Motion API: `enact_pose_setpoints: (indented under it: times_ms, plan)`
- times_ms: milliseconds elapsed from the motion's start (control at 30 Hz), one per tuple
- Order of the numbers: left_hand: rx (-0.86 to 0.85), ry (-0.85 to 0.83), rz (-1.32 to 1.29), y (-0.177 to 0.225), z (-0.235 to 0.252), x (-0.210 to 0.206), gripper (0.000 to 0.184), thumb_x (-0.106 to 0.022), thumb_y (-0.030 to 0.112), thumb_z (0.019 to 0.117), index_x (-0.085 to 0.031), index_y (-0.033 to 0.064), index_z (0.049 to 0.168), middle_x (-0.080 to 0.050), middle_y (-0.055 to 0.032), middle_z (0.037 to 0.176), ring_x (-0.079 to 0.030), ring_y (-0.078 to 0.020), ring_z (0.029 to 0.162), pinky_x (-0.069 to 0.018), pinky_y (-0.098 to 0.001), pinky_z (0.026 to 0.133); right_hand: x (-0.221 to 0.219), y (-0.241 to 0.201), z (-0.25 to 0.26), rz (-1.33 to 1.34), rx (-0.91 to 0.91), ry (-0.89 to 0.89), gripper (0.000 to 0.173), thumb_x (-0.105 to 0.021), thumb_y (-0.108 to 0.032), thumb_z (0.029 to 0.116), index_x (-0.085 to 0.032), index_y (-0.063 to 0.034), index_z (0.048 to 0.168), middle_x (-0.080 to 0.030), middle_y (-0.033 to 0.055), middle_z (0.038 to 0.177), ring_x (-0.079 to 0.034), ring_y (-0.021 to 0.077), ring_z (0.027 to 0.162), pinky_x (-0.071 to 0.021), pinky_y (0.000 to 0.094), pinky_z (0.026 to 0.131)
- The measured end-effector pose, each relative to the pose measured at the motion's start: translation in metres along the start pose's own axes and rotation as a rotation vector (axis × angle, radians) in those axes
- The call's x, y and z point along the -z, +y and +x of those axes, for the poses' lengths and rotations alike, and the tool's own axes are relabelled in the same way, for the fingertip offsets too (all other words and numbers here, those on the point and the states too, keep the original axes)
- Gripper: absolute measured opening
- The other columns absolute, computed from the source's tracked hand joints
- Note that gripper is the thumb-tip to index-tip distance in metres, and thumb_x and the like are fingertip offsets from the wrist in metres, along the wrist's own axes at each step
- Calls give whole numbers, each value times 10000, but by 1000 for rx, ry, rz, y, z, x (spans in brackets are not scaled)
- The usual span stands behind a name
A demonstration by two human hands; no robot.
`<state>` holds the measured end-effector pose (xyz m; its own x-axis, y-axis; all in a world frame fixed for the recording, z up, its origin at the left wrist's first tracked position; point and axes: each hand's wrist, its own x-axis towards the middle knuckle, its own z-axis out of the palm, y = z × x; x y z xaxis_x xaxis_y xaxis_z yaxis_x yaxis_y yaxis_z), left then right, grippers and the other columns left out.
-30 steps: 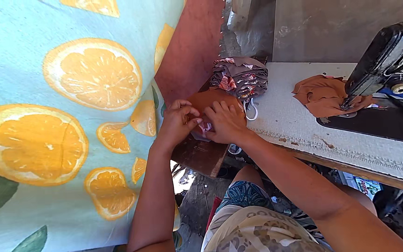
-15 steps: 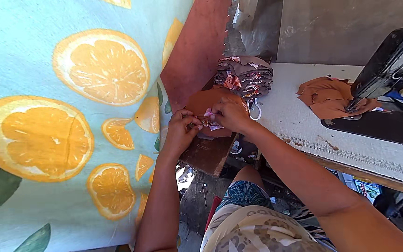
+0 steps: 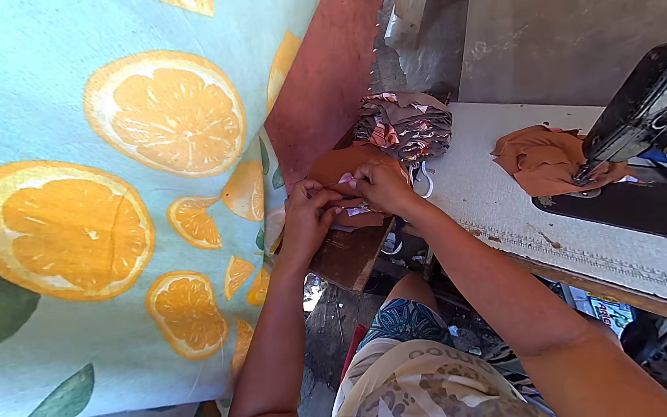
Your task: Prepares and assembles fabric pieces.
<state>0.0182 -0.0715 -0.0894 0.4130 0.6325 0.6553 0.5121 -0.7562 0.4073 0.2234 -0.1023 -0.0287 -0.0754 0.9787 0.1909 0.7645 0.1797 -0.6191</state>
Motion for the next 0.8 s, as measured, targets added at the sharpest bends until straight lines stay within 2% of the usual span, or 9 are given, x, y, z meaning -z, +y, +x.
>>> enact_pose_setpoints:
  times_ms: [67,133,367,500,567,633,667,733,800]
  plan:
    - [-10,-44,42,0,1,-3,111,-786,198,880,-787,145,978,-593,-145,1230,-572,-325,1102,-441,-564,933,0,-3,0,0,-12,36,246,-561,-204,1056,-695,0,1025,-644,178,1114,-601,348,1128,-456,592,937]
    - [33,-83,38,0,0,-4,152,-766,273,899,-784,141,973,-594,-134,1247,-566,-314,1157,-443,-560,976,1,-3,0,9,-17,58,244,-558,-202,1058,-686,3,1026,-641,176,1110,-612,340,1102,-472,575,924]
    - [135,-118,48,0,-3,-7,402,-733,364,910,-732,163,1259,-538,-181,1286,-531,-355,1186,-429,-601,954,1,-5,0,6,-34,77,249,-547,-199,1065,-682,8,1034,-638,181,1106,-626,333,1062,-496,544,900]
    - [131,-127,67,-2,0,-8,391,-713,391,918,-748,150,1224,-533,-197,1324,-530,-366,1217,-432,-613,967,-5,-15,-4,-174,21,91,226,-587,-211,1037,-691,-19,1095,-640,178,1128,-622,353,1113,-495,557,919]
    - [122,-116,72,-3,1,-9,306,-713,311,904,-768,121,1138,-543,-204,1318,-537,-377,1217,-433,-612,972,-13,-18,-8,-266,62,92,298,-688,-239,950,-652,-55,1182,-628,180,1200,-589,381,1177,-474,596,919]
    - [149,-121,81,3,4,-9,230,-706,168,890,-775,100,1099,-547,-229,1344,-541,-397,1242,-445,-619,997,-21,-19,-8,-350,89,92,546,-787,-297,834,-599,-74,1295,-607,196,1261,-560,415,1221,-459,636,920]
    - [170,-125,86,6,5,-9,221,-695,141,893,-775,101,1095,-550,-226,1355,-542,-393,1249,-450,-612,1009,-24,-21,-7,-385,92,78,633,-809,-310,815,-575,-76,1355,-594,213,1302,-540,440,1255,-449,666,946]
    - [198,-107,87,8,6,-10,218,-676,143,906,-783,123,1095,-574,-204,1347,-573,-367,1227,-476,-597,987,-29,-24,-2,-453,84,55,653,-799,-299,835,-553,-64,1392,-574,243,1342,-515,468,1291,-422,696,977]
    - [226,-128,64,9,7,-10,247,-631,160,948,-780,148,1144,-572,-184,1386,-555,-355,1271,-442,-615,1018,-32,-28,3,-492,56,40,570,-766,-251,876,-579,-13,1359,-567,280,1351,-508,489,1304,-410,707,985]
